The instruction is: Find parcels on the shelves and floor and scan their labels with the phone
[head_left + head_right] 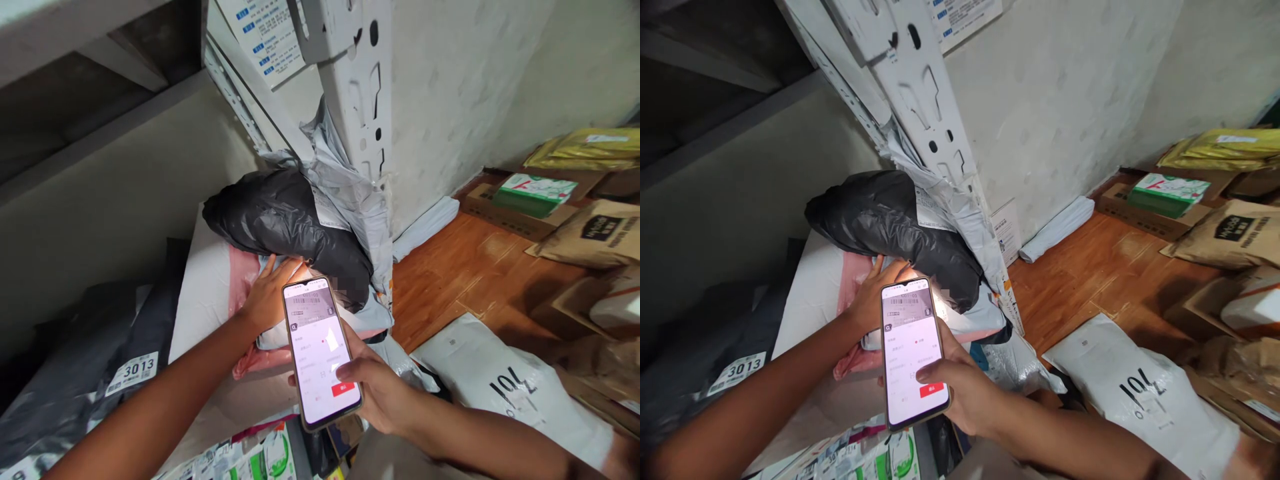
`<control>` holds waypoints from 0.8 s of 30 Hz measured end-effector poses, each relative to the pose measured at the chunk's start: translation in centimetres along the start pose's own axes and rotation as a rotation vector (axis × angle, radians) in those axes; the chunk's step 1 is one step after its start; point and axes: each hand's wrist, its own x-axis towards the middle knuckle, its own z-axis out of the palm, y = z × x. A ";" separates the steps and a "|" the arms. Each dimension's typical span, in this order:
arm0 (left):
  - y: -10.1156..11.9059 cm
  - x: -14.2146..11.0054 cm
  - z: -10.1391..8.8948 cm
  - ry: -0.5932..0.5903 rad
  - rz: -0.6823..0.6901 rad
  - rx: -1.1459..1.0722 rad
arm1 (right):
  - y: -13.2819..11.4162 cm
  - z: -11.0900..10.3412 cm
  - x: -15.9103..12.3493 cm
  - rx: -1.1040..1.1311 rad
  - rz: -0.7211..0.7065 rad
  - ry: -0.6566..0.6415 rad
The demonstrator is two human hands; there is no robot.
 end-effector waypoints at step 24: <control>0.2 4.5 1.4 0.237 -0.011 0.213 | 1.1 -0.3 0.3 0.021 -0.130 0.057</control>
